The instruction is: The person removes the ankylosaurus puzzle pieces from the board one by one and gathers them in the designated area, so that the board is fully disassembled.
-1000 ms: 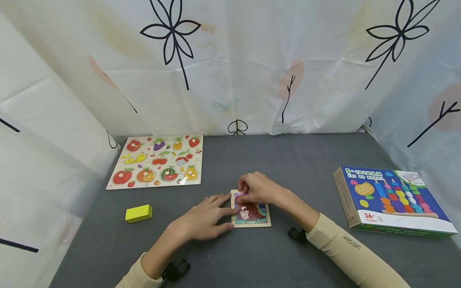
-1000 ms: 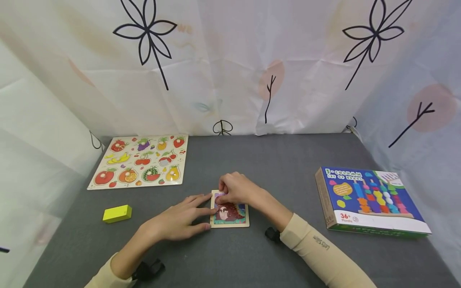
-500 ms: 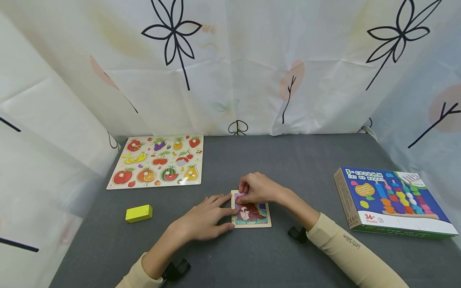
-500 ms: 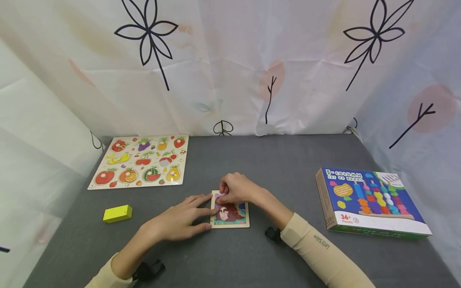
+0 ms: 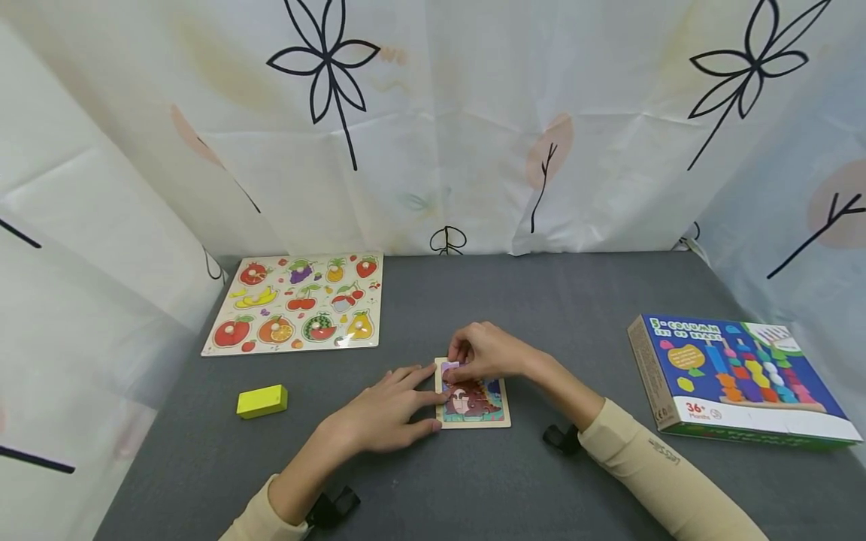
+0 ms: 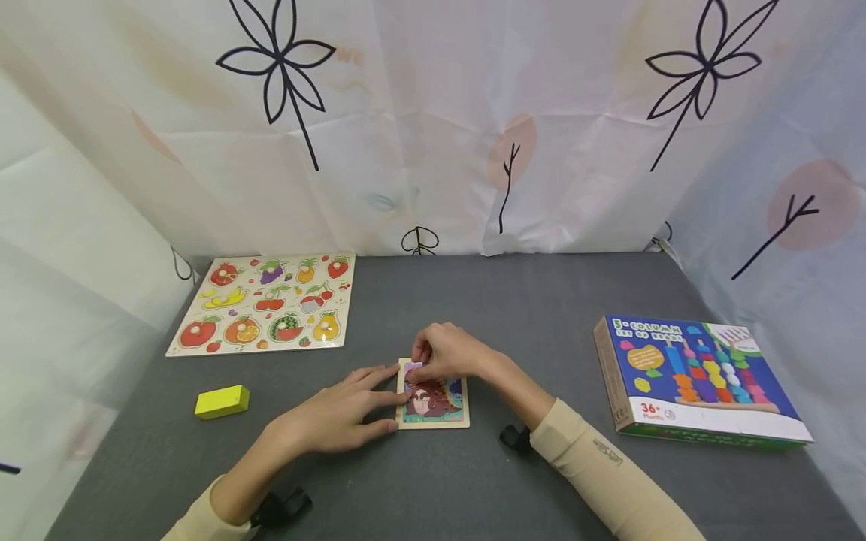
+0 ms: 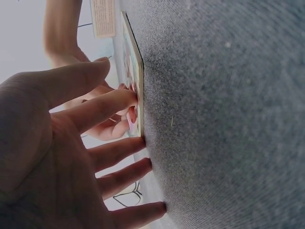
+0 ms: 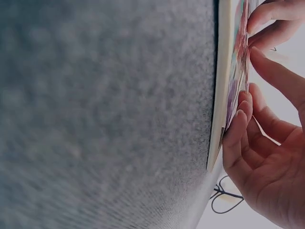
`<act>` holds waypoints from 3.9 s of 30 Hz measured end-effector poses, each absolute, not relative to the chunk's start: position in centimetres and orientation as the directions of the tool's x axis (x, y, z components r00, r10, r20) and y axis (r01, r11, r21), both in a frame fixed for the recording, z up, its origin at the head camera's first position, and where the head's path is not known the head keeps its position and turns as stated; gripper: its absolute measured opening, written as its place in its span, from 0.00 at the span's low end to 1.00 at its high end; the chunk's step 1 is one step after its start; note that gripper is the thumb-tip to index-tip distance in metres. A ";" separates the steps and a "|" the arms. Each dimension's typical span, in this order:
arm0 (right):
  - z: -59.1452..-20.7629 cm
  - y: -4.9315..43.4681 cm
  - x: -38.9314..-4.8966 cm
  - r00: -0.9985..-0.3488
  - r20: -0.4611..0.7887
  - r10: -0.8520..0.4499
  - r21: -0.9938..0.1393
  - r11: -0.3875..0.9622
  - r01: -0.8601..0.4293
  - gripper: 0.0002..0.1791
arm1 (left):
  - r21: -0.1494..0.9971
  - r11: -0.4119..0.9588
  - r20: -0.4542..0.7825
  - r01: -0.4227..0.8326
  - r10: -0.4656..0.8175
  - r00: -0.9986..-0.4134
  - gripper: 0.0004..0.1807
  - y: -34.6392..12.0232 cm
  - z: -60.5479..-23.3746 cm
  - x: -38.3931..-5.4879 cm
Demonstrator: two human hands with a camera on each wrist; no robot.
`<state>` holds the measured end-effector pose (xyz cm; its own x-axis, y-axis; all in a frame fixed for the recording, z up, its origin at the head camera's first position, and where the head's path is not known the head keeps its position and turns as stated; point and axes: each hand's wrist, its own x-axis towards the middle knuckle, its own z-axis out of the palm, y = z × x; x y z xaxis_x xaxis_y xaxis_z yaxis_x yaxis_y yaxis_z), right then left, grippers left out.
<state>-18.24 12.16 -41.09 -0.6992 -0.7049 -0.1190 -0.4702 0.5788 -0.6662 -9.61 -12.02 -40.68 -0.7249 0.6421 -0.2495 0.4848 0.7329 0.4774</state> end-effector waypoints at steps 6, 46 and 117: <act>-41.1 12.5 -18.1 -0.674 -0.062 -0.736 -0.700 0.514 -0.496 0.08 | 0.479 0.730 -0.246 0.488 0.645 -0.724 0.25 -12.1 -40.7 -9.6; -41.5 23.3 -18.2 -0.860 -0.169 -0.482 -0.850 0.513 -0.121 0.12 | 0.492 0.731 -0.250 0.473 0.639 -0.727 0.26 -12.0 -40.7 -9.4; -41.4 13.1 -18.1 -0.691 -0.166 -0.703 -0.733 0.557 -0.391 0.04 | 0.364 0.670 -0.156 0.647 0.729 -0.667 0.32 -9.6 -41.1 -7.9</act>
<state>-18.11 13.08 -41.38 -0.6911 -0.7035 -0.1658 -0.3909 0.5567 -0.7330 -7.91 -9.61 -41.12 -0.6670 0.7286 -0.1561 0.6467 0.6701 0.3642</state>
